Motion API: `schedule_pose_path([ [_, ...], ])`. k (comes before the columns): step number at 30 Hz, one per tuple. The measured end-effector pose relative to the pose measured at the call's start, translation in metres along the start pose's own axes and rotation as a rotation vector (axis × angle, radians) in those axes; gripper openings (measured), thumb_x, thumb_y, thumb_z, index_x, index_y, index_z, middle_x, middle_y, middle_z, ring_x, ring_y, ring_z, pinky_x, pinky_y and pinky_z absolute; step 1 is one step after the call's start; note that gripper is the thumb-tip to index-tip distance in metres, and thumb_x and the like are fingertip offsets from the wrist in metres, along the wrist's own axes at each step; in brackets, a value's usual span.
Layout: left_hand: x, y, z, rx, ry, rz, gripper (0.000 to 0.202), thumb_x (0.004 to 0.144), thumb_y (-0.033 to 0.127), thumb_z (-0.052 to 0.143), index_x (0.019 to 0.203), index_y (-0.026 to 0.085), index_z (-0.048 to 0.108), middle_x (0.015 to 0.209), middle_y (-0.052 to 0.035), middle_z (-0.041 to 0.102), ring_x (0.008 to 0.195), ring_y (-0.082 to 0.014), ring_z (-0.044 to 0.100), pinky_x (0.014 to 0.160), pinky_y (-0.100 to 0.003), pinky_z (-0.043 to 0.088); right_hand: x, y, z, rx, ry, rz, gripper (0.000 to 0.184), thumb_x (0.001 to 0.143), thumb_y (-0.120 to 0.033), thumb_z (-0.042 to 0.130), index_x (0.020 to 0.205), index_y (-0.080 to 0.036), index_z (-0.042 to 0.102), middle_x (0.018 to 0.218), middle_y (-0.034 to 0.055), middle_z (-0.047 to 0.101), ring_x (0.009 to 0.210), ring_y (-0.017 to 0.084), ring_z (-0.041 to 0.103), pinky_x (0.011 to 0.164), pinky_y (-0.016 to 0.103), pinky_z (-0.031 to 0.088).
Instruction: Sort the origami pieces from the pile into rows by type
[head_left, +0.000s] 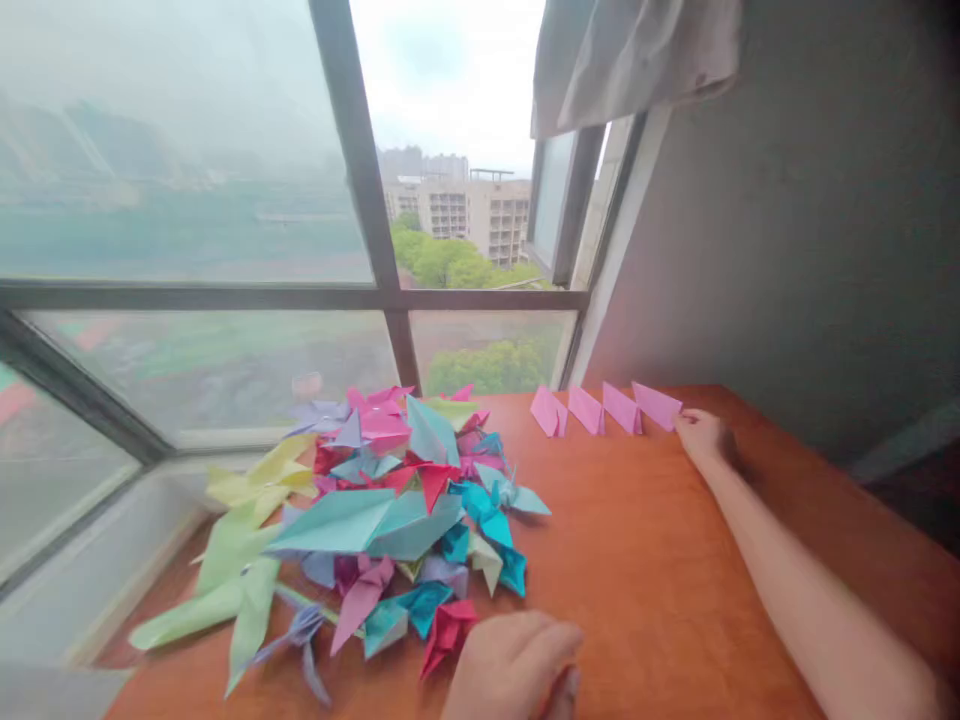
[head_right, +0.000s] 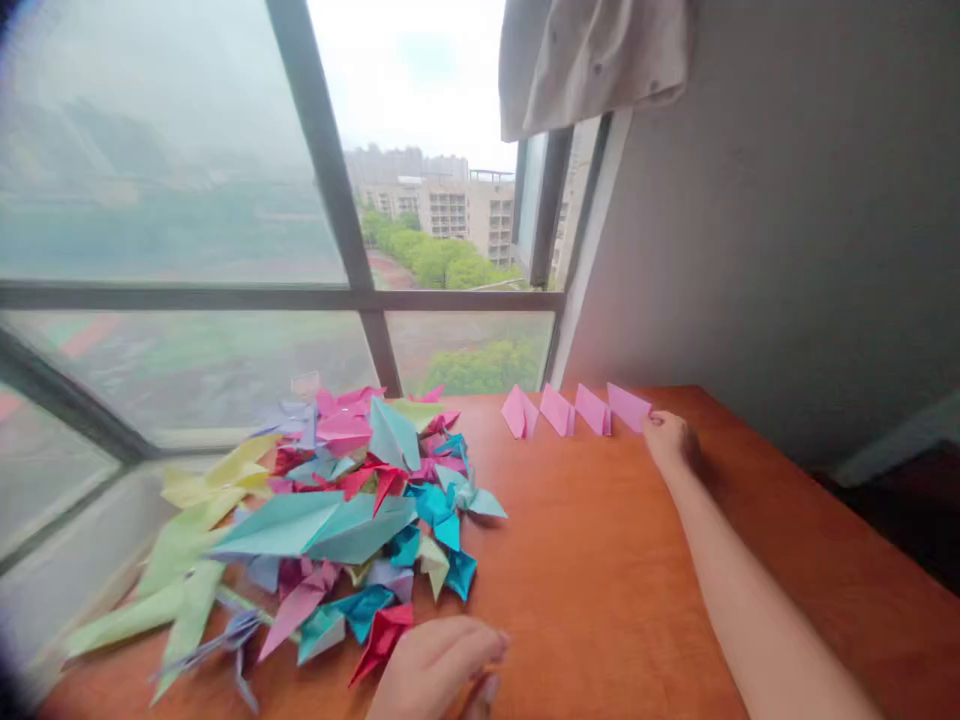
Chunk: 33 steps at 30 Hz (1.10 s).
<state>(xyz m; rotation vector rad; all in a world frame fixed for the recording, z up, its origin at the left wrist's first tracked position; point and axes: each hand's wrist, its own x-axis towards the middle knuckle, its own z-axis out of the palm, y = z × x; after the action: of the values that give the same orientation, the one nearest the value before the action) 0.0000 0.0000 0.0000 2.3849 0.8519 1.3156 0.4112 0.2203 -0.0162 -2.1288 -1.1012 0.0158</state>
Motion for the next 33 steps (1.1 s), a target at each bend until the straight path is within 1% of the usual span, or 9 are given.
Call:
schedule_pose_path([
  [3, 0.007, 0.004, -0.010, -0.040, -0.046, -0.030, 0.030, 0.079, 0.008, 0.049, 0.104, 0.022, 0.056, 0.076, -0.0034, 0.070, 0.062, -0.0158, 0.065, 0.057, -0.023, 0.048, -0.014, -0.003, -0.010, 0.022, 0.033, -0.016, 0.039, 0.077, -0.039, 0.054, 0.095, -0.013, 0.076, 0.094, 0.0168, 0.074, 0.076, 0.027, 0.065, 0.059, 0.031, 0.041],
  [6, 0.015, 0.011, -0.021, -0.080, -0.078, -0.087, 0.025, 0.082, 0.009, 0.048, 0.102, 0.022, 0.056, 0.075, -0.0037, 0.068, 0.063, -0.0153, 0.064, 0.057, -0.023, 0.047, -0.039, -0.010, -0.016, 0.056, 0.018, -0.058, 0.039, 0.077, -0.040, 0.051, 0.094, -0.014, 0.076, 0.094, 0.0150, 0.074, 0.078, 0.026, 0.065, 0.063, 0.031, 0.044],
  [12, 0.023, 0.021, -0.047, -0.069, -0.059, -0.201, 0.025, 0.090, 0.011, 0.047, 0.111, 0.023, 0.056, 0.088, -0.0058, 0.070, 0.077, -0.0166, 0.066, 0.068, -0.024, 0.051, -0.113, -0.034, -0.022, 0.149, -0.157, -0.186, 0.036, 0.075, -0.049, 0.055, 0.082, -0.021, 0.076, 0.086, 0.0071, 0.076, 0.077, 0.024, 0.068, 0.067, 0.030, 0.049],
  [15, 0.026, 0.020, -0.069, 0.032, -0.043, -0.210, 0.026, 0.092, 0.013, 0.047, 0.114, 0.023, 0.057, 0.096, -0.0071, 0.070, 0.085, -0.0176, 0.067, 0.074, -0.026, 0.052, -0.148, -0.044, -0.025, 0.198, -0.253, -0.240, 0.036, 0.077, -0.049, 0.053, 0.082, -0.022, 0.075, 0.085, 0.0057, 0.076, 0.081, 0.024, 0.069, 0.070, 0.029, 0.051],
  [19, 0.027, 0.005, -0.111, 0.323, 0.013, -0.205, 0.024, 0.093, 0.019, 0.049, 0.114, 0.023, 0.060, 0.110, -0.0089, 0.069, 0.099, -0.0213, 0.066, 0.084, -0.030, 0.052, -0.181, -0.049, -0.026, 0.235, -0.387, -0.344, 0.034, 0.079, -0.046, 0.051, 0.080, -0.021, 0.074, 0.086, 0.0067, 0.075, 0.079, 0.024, 0.068, 0.072, 0.031, 0.051],
  [22, 0.025, -0.015, -0.142, 0.533, 0.014, -0.236, 0.022, 0.093, 0.023, 0.049, 0.110, 0.023, 0.063, 0.110, -0.0080, 0.069, 0.100, -0.0232, 0.066, 0.085, -0.032, 0.052, -0.194, -0.049, -0.024, 0.214, -0.422, -0.454, 0.032, 0.083, -0.044, 0.050, 0.078, -0.022, 0.071, 0.086, 0.0062, 0.074, 0.077, 0.022, 0.067, 0.073, 0.032, 0.050],
  [26, 0.020, -0.039, -0.176, 0.715, -0.041, -0.330, 0.024, 0.090, 0.029, 0.050, 0.107, 0.022, 0.065, 0.110, -0.0088, 0.069, 0.100, -0.0262, 0.066, 0.084, -0.035, 0.053, -0.200, -0.049, -0.023, 0.167, -0.418, -0.518, 0.032, 0.086, -0.042, 0.046, 0.078, -0.022, 0.069, 0.082, 0.0058, 0.072, 0.075, 0.022, 0.065, 0.072, 0.032, 0.048],
  [30, 0.014, -0.053, -0.200, 0.778, -0.103, -0.377, 0.026, 0.090, 0.031, 0.048, 0.105, 0.021, 0.066, 0.111, -0.0098, 0.068, 0.101, -0.0281, 0.065, 0.086, -0.038, 0.051, -0.201, -0.050, -0.023, 0.156, -0.408, -0.554, 0.032, 0.087, -0.041, 0.044, 0.079, -0.021, 0.068, 0.082, 0.0065, 0.070, 0.074, 0.021, 0.063, 0.071, 0.031, 0.047],
  [33, 0.011, -0.058, -0.212, 0.776, -0.149, -0.390, 0.027, 0.090, 0.036, 0.048, 0.104, 0.021, 0.066, 0.108, -0.0092, 0.069, 0.099, -0.0274, 0.065, 0.084, -0.036, 0.051, -0.201, -0.050, -0.023, 0.152, -0.404, -0.581, 0.031, 0.088, -0.039, 0.043, 0.080, -0.021, 0.067, 0.083, 0.0065, 0.070, 0.075, 0.021, 0.063, 0.072, 0.031, 0.046],
])
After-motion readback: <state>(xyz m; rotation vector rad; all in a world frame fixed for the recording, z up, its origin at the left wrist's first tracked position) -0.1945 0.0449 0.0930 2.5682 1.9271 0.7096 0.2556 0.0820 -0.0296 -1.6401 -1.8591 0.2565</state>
